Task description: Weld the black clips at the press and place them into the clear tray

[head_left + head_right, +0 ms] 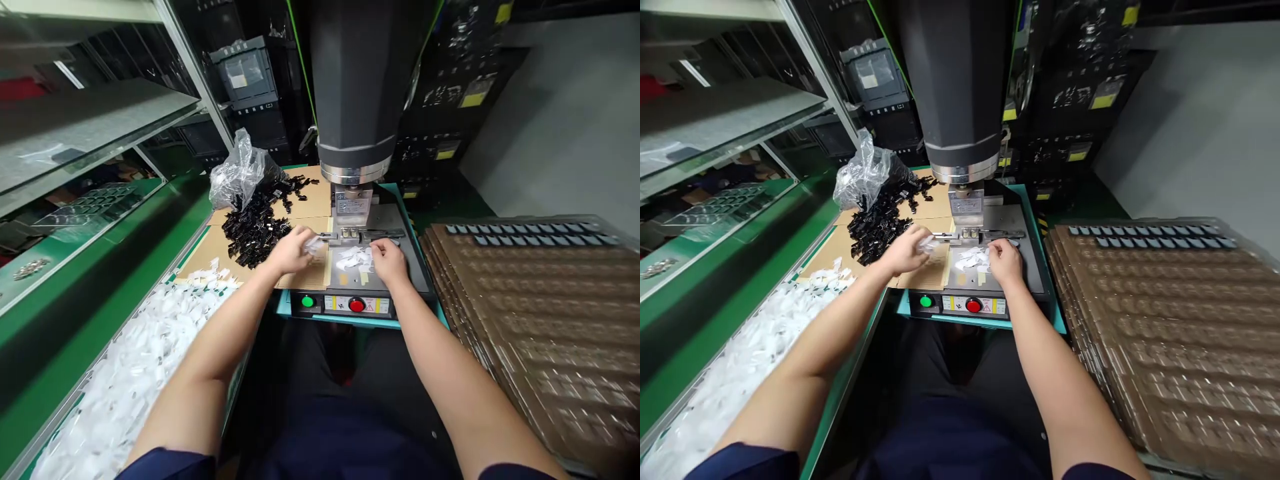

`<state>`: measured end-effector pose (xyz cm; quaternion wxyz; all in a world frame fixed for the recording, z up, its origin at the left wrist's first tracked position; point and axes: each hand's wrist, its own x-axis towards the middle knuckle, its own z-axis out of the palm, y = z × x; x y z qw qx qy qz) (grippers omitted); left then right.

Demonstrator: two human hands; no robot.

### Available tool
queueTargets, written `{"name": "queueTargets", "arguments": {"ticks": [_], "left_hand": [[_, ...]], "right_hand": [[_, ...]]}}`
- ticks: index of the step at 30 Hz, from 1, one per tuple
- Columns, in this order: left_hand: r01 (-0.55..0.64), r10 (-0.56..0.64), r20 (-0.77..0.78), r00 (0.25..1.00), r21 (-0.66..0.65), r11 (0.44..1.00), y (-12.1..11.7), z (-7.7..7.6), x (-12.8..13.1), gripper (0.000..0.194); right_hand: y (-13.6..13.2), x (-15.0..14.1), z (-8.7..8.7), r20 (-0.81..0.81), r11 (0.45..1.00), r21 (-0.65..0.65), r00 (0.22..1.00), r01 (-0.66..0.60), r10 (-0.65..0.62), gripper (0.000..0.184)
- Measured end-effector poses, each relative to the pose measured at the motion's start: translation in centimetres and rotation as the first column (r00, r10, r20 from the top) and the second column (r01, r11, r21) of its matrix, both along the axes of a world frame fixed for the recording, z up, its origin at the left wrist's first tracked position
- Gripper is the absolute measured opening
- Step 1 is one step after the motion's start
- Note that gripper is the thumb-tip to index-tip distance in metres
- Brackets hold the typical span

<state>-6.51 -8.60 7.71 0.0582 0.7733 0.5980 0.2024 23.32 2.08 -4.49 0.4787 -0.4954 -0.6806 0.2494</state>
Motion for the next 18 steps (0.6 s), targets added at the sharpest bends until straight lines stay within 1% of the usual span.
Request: {"name": "queueTargets", "arguments": {"ticks": [2,4,6,8,10,12,15,18], "left_hand": [[0.016,-0.017,0.055,0.998,0.017,1.0,1.8,-2.4,3.6,0.043],[0.024,-0.03,0.108,0.994,0.057,0.998,3.0,-4.9,6.5,0.042],[0.006,-0.023,0.137,0.99,0.119,0.993,3.6,-6.9,8.6,0.043],[-0.03,0.006,0.138,0.99,0.169,0.985,3.8,-8.4,9.9,0.046],[-0.061,0.037,0.129,0.991,0.192,0.979,3.7,-9.1,10.5,0.05],[-0.071,0.046,0.128,0.991,0.198,0.978,3.4,-9.3,10.6,0.054],[-0.053,0.032,0.109,0.993,0.196,0.979,2.5,-8.8,10.2,0.061],[-0.044,0.035,0.053,0.998,0.181,0.982,1.4,-8.3,9.6,0.073]], "right_hand": [[-0.1,0.0,0.1,0.0,1.0,0.004,1.0,-0.002,0.002,0.017],[-0.1,0.0,0.1,0.004,1.0,0.012,1.0,-0.004,0.004,0.017],[-0.1,0.0,0.1,0.017,1.0,0.019,1.0,-0.01,0.01,0.017],[-0.1,0.1,0.1,0.031,1.0,0.023,0.999,-0.014,0.013,0.015],[-0.1,0.0,0.1,0.041,0.999,0.031,0.999,-0.017,0.016,0.014],[-0.1,0.0,0.1,0.044,0.999,0.039,0.999,-0.021,0.019,0.014],[-0.3,0.0,0.3,0.046,0.999,0.041,0.999,-0.029,0.028,0.014],[-0.5,0.0,0.6,0.05,0.999,0.034,0.999,-0.023,0.021,0.014]]}}
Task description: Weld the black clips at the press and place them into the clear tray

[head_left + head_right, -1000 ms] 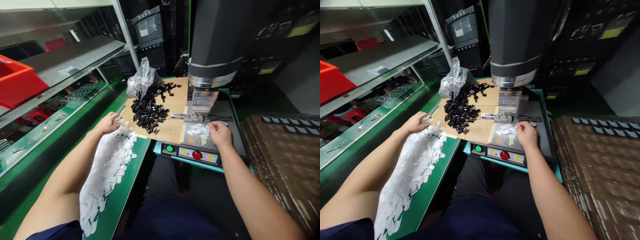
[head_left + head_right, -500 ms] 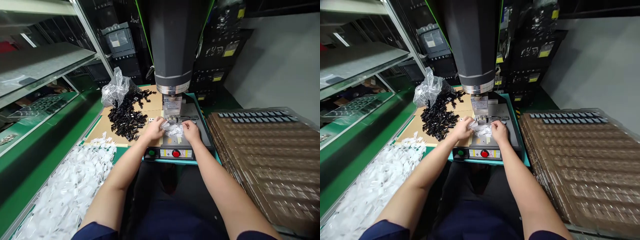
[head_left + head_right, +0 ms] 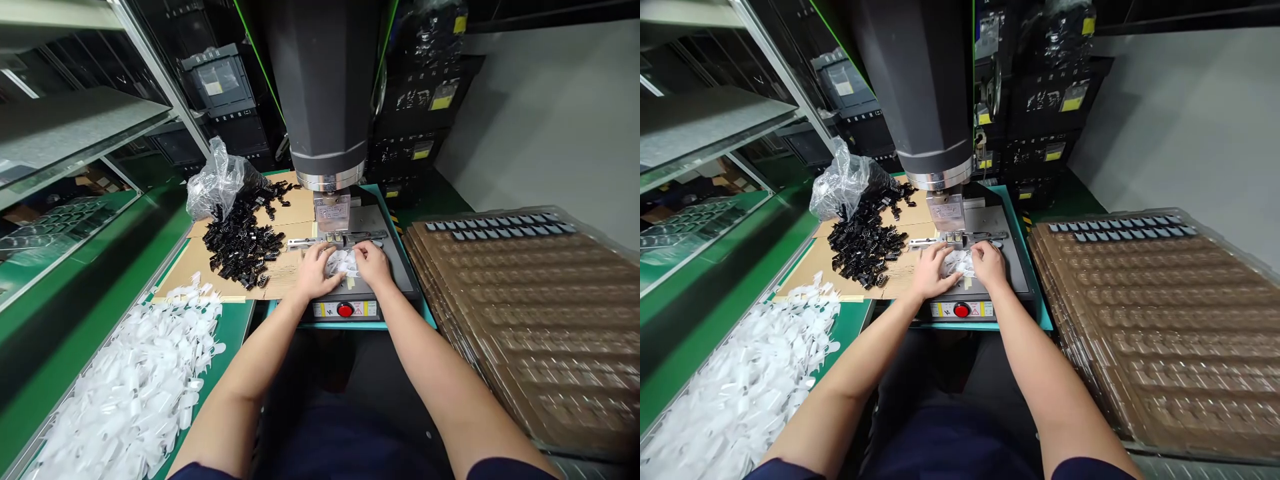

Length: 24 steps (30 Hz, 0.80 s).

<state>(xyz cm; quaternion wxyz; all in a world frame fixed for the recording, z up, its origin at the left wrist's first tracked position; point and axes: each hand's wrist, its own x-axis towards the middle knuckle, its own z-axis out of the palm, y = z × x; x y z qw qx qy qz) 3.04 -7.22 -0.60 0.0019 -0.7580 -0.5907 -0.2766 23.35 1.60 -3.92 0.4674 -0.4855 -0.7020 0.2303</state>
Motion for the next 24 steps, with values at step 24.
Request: {"name": "queueTargets", "arguments": {"ticks": [24], "left_hand": [[-0.221,0.218,-0.05,0.975,-0.069,0.973,2.3,-1.1,7.4,0.068]], "right_hand": [[-0.1,0.0,0.3,0.115,0.995,0.101,0.993,0.008,-0.02,0.018]]}}
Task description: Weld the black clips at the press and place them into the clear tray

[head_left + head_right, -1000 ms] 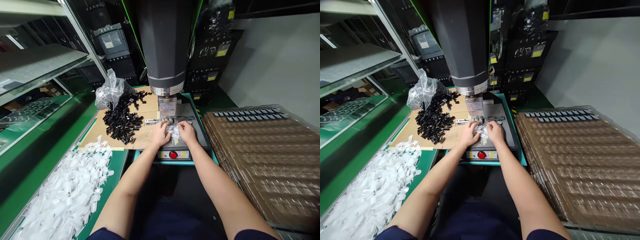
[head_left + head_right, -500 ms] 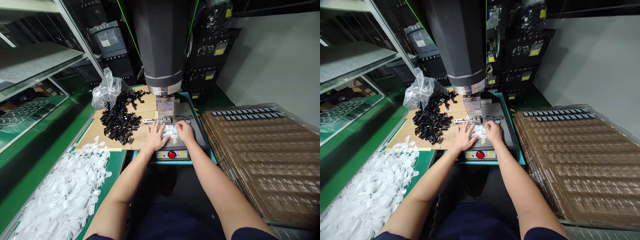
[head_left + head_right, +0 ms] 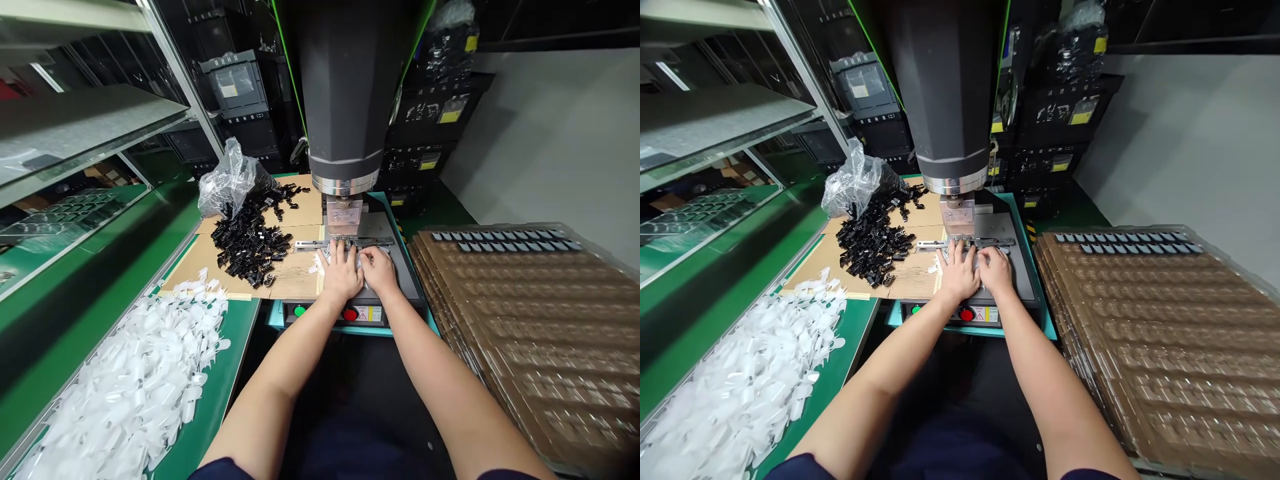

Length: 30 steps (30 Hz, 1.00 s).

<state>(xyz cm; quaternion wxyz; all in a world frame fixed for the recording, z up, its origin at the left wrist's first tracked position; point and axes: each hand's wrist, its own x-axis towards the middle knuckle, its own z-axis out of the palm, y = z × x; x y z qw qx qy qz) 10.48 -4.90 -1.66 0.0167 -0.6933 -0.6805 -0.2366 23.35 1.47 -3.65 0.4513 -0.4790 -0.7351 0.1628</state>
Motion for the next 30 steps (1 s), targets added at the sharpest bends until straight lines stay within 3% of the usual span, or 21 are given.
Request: {"name": "queueTargets", "arguments": {"ticks": [3,7,11,13,18,23,27,30], "left_hand": [[0.03,-0.03,0.002,1.0,0.065,0.997,-0.5,0.3,-1.1,0.063],[0.011,-0.011,0.0,1.0,0.144,0.99,-1.3,0.6,-5.0,0.061],[0.106,-0.105,-0.057,0.993,0.006,0.994,-0.6,1.0,-8.6,0.074],[0.165,-0.169,-0.088,0.982,-0.052,0.985,-0.5,1.1,-9.6,0.071],[0.204,-0.201,-0.125,0.972,0.016,0.979,-1.8,1.3,-10.1,0.058],[0.224,-0.223,-0.115,0.968,-0.005,0.975,-2.6,0.8,-10.0,0.074],[0.255,-0.262,-0.056,0.964,-0.109,0.961,-2.4,0.5,-9.8,0.076],[0.298,-0.298,0.007,0.954,-0.081,0.951,-2.2,0.5,-10.0,0.077]], "right_hand": [[-0.2,0.1,0.1,0.03,0.999,0.031,1.0,-0.008,0.008,0.018],[-0.8,-0.3,0.7,0.12,0.998,0.06,0.993,-0.028,0.021,0.025],[-1.9,-0.9,1.4,0.274,0.989,0.085,0.957,-0.12,0.093,0.053],[-2.3,-1.2,1.7,0.353,0.98,0.092,0.926,-0.178,0.135,0.068],[-2.6,-1.5,1.6,0.424,0.983,0.101,0.901,-0.152,0.096,0.073],[-2.1,-1.5,1.2,0.362,0.989,0.146,0.931,-0.011,-0.043,0.067],[-2.0,-1.3,1.1,0.363,0.988,0.133,0.931,-0.083,0.029,0.063],[-1.5,-1.3,0.9,0.397,0.979,0.122,0.912,-0.164,0.103,0.057]]}}
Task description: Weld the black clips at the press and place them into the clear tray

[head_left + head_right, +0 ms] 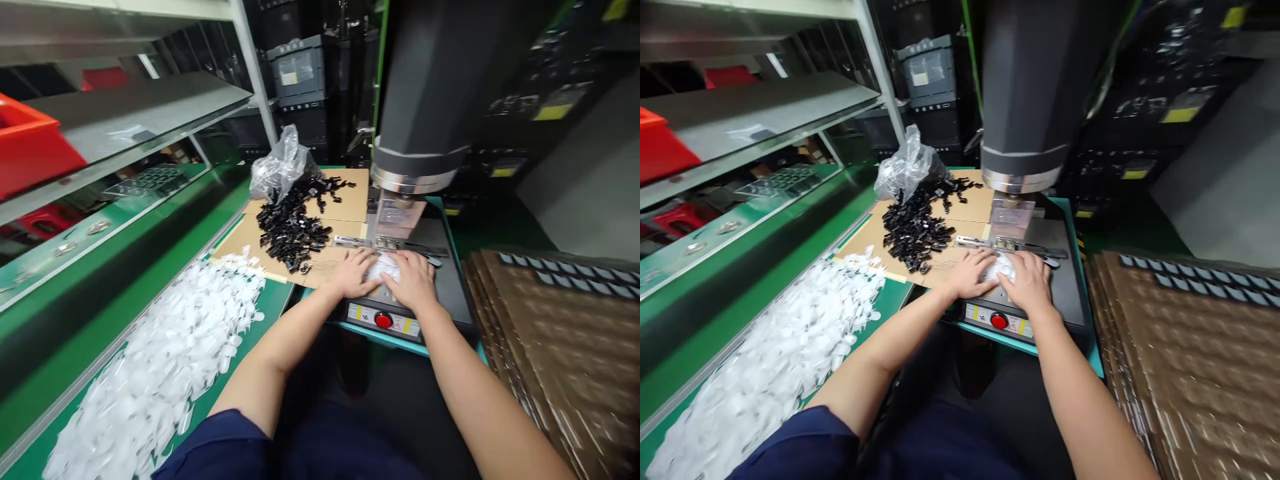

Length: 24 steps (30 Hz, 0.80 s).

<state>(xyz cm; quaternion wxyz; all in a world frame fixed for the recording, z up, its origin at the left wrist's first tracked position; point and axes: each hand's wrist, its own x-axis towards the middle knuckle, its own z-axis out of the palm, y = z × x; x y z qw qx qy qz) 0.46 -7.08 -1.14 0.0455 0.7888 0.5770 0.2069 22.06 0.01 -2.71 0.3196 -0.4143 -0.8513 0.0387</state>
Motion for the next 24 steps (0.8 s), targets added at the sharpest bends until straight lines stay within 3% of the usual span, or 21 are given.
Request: {"name": "queueTargets", "arguments": {"ticks": [6,10,15,19,21,24], "left_hand": [[0.04,-0.041,0.01,0.999,0.052,0.998,0.5,-0.5,-0.7,0.073],[0.049,-0.052,0.023,0.998,0.094,0.994,0.4,-0.8,-0.7,0.064],[0.019,-0.029,0.058,0.998,0.159,0.987,-1.3,0.8,-1.5,0.069],[-0.061,0.062,-0.003,0.998,0.113,0.992,-5.4,3.9,-7.0,0.051],[-0.22,0.226,-0.069,0.972,0.086,0.972,-8.3,5.2,-11.6,0.042],[-0.493,0.491,-0.18,0.852,0.037,0.869,-12.4,6.0,-19.3,0.047]], "right_hand": [[0.8,0.0,-0.4,0.069,1.0,0.014,0.997,-0.022,0.021,0.046],[0.8,0.3,-0.2,-0.003,0.997,0.041,0.998,-0.062,0.062,0.039],[0.3,1.1,-0.3,0.045,0.991,0.046,0.992,-0.122,0.12,0.057],[-0.4,1.5,-0.9,0.172,0.993,0.059,0.981,-0.106,0.094,0.078],[-0.7,1.4,-1.0,0.198,0.994,0.059,0.977,-0.094,0.08,0.08],[-0.7,1.1,-1.1,0.205,0.995,0.048,0.976,-0.083,0.071,0.08]]}}
